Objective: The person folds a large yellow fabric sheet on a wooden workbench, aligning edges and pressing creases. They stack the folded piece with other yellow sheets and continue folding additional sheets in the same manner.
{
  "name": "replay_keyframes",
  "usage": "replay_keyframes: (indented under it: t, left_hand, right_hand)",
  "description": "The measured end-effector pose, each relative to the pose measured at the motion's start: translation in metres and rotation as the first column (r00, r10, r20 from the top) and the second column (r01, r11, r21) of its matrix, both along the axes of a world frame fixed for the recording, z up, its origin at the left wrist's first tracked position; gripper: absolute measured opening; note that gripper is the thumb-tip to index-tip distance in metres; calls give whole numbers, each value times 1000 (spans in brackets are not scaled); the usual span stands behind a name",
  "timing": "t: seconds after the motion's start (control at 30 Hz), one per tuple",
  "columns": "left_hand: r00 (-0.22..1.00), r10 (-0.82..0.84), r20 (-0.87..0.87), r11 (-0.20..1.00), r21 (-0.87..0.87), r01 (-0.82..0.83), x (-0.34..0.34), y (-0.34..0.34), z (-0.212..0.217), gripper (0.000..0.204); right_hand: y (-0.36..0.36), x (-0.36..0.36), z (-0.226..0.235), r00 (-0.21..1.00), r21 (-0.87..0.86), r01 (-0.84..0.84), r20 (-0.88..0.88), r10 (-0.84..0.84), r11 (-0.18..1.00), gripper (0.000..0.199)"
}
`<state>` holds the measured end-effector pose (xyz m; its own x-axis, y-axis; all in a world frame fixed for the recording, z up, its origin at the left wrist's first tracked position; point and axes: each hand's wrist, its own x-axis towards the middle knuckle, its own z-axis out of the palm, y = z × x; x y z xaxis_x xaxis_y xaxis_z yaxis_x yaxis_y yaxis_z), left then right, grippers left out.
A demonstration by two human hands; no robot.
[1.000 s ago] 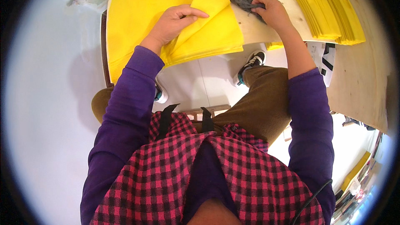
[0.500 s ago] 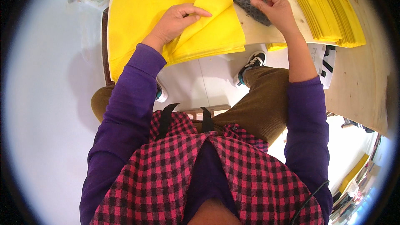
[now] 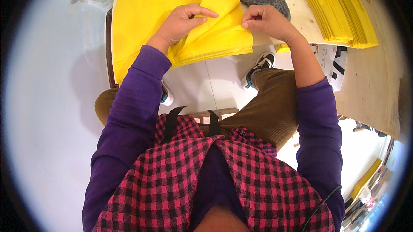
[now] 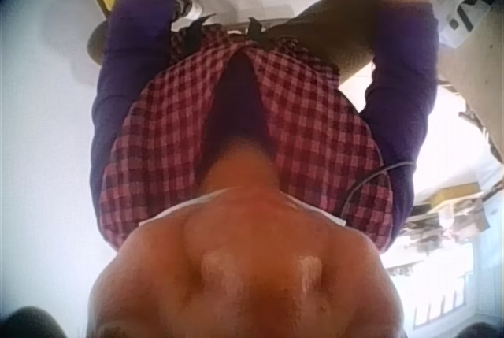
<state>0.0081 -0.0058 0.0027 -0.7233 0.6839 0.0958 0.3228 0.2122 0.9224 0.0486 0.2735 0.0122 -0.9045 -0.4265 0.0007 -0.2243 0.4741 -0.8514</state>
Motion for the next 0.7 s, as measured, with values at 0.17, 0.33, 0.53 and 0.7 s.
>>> replay_keyframes:
  t: [0.17,0.33,0.53,0.7]
  left_hand:
    - [999,-50,15,999,11,50,2,1,5,29]
    - [997,-78,24,997,22,77,5,3,9,41]
    - [993,-14,120,1000,17,12,4,2,7,43]
    - [993,29,116,997,62,-37,5,0,2,38]
  right_hand:
    - [-6,-3,9,994,-16,34,-105,-36,999,16]
    - [-18,-6,16,986,-55,127,-105,-132,990,17]
    - [-16,-8,17,949,-130,211,-211,-235,969,13]
    - [1,0,14,997,-49,14,-81,-18,999,15]
